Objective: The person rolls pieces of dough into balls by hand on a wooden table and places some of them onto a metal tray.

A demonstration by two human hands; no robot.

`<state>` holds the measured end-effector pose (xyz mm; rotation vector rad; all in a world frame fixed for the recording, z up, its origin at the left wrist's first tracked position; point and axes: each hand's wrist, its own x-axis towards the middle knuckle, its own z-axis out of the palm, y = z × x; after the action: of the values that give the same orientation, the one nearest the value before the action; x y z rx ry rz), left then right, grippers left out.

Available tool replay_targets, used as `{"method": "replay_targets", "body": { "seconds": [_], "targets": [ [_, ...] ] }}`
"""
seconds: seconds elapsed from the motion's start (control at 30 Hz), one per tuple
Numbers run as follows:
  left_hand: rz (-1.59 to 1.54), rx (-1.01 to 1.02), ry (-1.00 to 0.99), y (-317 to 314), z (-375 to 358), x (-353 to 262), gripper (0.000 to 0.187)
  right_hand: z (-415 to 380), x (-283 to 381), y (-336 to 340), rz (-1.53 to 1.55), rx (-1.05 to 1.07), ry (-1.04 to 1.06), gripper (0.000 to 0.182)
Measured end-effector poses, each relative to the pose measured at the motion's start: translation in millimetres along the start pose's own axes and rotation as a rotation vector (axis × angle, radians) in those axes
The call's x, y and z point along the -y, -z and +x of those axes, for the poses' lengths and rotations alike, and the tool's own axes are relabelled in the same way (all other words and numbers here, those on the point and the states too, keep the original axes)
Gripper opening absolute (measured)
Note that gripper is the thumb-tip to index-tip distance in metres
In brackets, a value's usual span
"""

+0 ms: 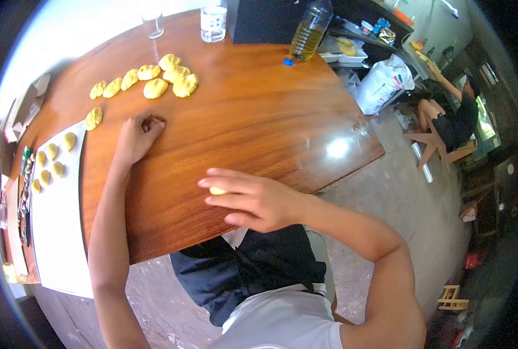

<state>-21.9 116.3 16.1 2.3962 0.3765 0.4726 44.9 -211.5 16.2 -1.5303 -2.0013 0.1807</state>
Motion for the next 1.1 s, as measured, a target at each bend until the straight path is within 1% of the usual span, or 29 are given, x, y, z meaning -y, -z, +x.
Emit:
{"method": "replay_targets", "body": {
  "seconds": [0.07, 0.1, 0.17, 0.2, 0.23, 0.3, 0.33, 0.37, 0.43, 0.47, 0.5, 0.53, 0.57, 0.6, 0.63, 0.67, 0.7, 0.77, 0.8, 0.83, 0.9, 0.93, 0.97, 1.0, 1.03, 1.07, 1.1],
  "targets": [
    [0.018, 0.011, 0.001, -1, -1, 3, 0.021, -22, 2, 12, -0.065, -0.007, -0.157, 0.057],
    [0.015, 0.003, -0.012, -2, 1, 4, 0.021, -22, 0, 14, -0.065, -0.016, -0.161, 0.057],
    [0.019, -0.003, -0.04, -4, 4, 3, 0.021, -21, -6, 25, -0.22, -0.076, -0.369, 0.063],
    [0.053, -0.006, -0.025, -3, 4, 3, 0.021, -15, -16, 25, -0.238, -0.049, -0.42, 0.072],
    [0.09, -0.012, -0.009, -2, 4, 2, 0.021, -7, -29, 20, -0.242, -0.065, -0.411, 0.072],
    [0.129, 0.004, -0.003, 1, 1, -2, 0.022, 18, -49, 2, -0.304, -0.079, -0.394, 0.081],
    [0.148, 0.019, 0.013, 2, 1, -4, 0.023, 34, -49, -3, -0.277, -0.045, -0.405, 0.084],
    [0.174, 0.014, -0.013, -2, -3, 0, 0.023, 51, -49, -6, -0.252, -0.017, -0.419, 0.087],
    [-0.161, -0.147, -0.064, -13, -10, 3, 0.022, 68, -54, -25, -0.258, -0.11, -0.286, 0.07],
    [-0.192, -0.157, -0.052, -16, -17, -10, 0.024, 78, -61, -22, -0.265, -0.139, -0.289, 0.07],
    [-0.221, -0.167, -0.038, -22, -24, -26, 0.025, 89, -69, -16, 0.003, -0.091, -0.345, 0.06],
    [-0.237, -0.134, -0.046, -30, -31, -39, 0.029, 94, -79, -10, 0.278, -0.037, -0.387, 0.05],
    [-0.433, -0.012, 0.049, -40, -43, -53, 0.038, 90, -95, -9, 0.274, -0.056, -0.374, 0.05],
    [-0.382, 0.008, -0.011, -50, -60, -87, 0.046, 82, -117, -10, 0.414, -0.202, -0.369, 0.039],
    [-0.34, 0.08, -0.011, -61, -76, -98, 0.051, 76, -130, -4, 0.553, -0.34, -0.361, 0.031],
    [-0.138, 0.155, -0.054, -69, -89, -113, 0.054, 66, -132, 9, 0.496, -0.433, -0.39, 0.029],
    [0.121, 0.105, -0.301, -82, -98, -119, 0.059, 54, -133, 22, 0.44, -0.526, -0.426, 0.031],
    [0.378, 0.109, -0.515, -94, -108, -143, 0.06, 37, -151, 42, 0.372, -0.488, -0.563, 0.034],
    [0.371, 0.11, -0.515, -99, -101, -146, 0.06, 32, -159, 47, 0.469, -0.5, -0.567, 0.034],
    [0.353, 0.108, -0.523, -105, -88, -149, 0.057, 29, -164, 54, 0.465, -0.497, -0.575, 0.034],
    [0.331, 0.099, -0.53, -116, -51, -146, 0.055, 30, -173, 65, 0.628, -0.484, -0.622, 0.035],
    [0.218, 0.095, -0.39, -122, -25, -136, 0.053, 32, -178, 66, 0.7, -0.525, -0.585, 0.033],
    [0.106, 0.09, -0.251, -128, -3, -127, 0.051, 34, -184, 66, 0.695, -0.521, -0.583, 0.033],
    [0.104, 0.088, -0.249, -135, 14, -121, 0.051, 37, -188, 64, 0.637, -0.6, -0.581, 0.032],
    [0.22, -0.019, -0.212, -139, 29, -119, 0.049, 38, -194, 63, 0.577, -0.681, -0.577, 0.031],
    [0.336, -0.124, -0.176, -144, 38, -117, 0.047, 41, -200, 64, 0.576, -0.683, -0.578, 0.031],
    [0.334, -0.117, -0.174, -151, 37, -114, 0.047, 42, -205, 63, 0.597, -0.707, -0.554, 0.03]
  ]
}}
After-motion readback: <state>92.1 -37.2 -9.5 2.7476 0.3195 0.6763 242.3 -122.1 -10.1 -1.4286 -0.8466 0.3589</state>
